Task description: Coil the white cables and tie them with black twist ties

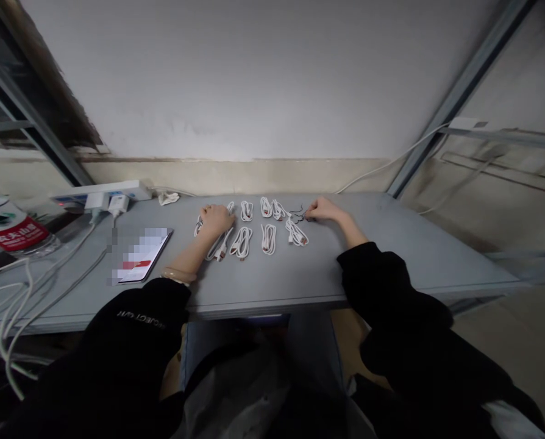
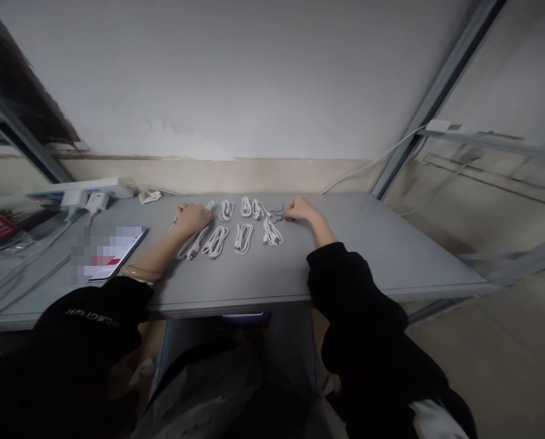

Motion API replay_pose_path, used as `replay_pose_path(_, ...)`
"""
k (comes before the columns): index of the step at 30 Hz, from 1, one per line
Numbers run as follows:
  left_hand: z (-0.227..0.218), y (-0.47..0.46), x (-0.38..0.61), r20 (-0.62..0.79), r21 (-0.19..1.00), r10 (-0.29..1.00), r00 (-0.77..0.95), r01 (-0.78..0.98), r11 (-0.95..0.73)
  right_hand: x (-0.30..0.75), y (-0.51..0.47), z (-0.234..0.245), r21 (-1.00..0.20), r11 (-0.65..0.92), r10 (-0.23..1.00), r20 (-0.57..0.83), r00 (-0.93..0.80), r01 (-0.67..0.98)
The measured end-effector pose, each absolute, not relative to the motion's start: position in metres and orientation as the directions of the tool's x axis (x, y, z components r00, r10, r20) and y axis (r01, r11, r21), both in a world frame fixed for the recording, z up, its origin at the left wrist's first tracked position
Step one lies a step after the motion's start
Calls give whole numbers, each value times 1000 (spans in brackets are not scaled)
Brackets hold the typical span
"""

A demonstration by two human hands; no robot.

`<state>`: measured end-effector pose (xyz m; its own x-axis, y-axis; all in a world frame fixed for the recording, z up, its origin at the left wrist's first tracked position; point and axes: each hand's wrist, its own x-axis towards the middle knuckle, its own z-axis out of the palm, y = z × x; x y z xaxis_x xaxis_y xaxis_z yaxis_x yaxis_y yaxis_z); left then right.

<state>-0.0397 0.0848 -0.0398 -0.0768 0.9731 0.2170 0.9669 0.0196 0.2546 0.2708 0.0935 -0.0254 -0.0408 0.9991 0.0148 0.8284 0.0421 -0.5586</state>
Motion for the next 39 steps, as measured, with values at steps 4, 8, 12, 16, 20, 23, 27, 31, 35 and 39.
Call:
replay_pose_path(4, -35, 84, -36, 271, 251, 946, -178, 962, 109, 271, 94, -22, -594, 57, 994, 105, 8, 803)
replay_pose_path(8, -29, 84, -33, 364, 522, 891, -272, 852, 48, 272, 96, -22, -632, 47, 981, 176, 85, 773)
replay_pose_path(12, -26, 83, -29, 494, 778, 796, -351, 587, -224, 274, 99, -22, -665, 41, 957, 241, 163, 746)
replay_pose_path(16, -23, 77, -21, 545, 827, 742, -391, 396, -399, 274, 100, -22, -704, 35, 937, 271, 222, 710)
replay_pose_path(20, -19, 68, -11, 514, 858, 747, -421, 268, -439, 269, 99, -20, -726, 52, 923, 297, 244, 685)
replay_pose_path(23, -16, 63, -6, 439, 894, 782, -443, 129, -428, 264, 94, -16, -699, 30, 923, 293, 248, 714)
replay_pose_path(27, -9, 57, -2, 258, 908, 885, -387, -216, -360, 260, 87, -12, -622, -57, 927, 258, 273, 781)
replay_pose_path(31, -4, 49, 0, 148, 830, 965, -218, -502, -241, 260, 85, -12, -583, -73, 908, 296, 295, 809)
replay_pose_path(35, -4, 42, 5, 193, 847, 959, -205, -459, -268, 261, 88, -13, -605, -50, 872, 361, 330, 795)
replay_pose_path(39, -7, 40, 11, 173, 882, 970, -170, -412, -230, 258, 91, -13, -676, -2, 791, 450, 415, 737)
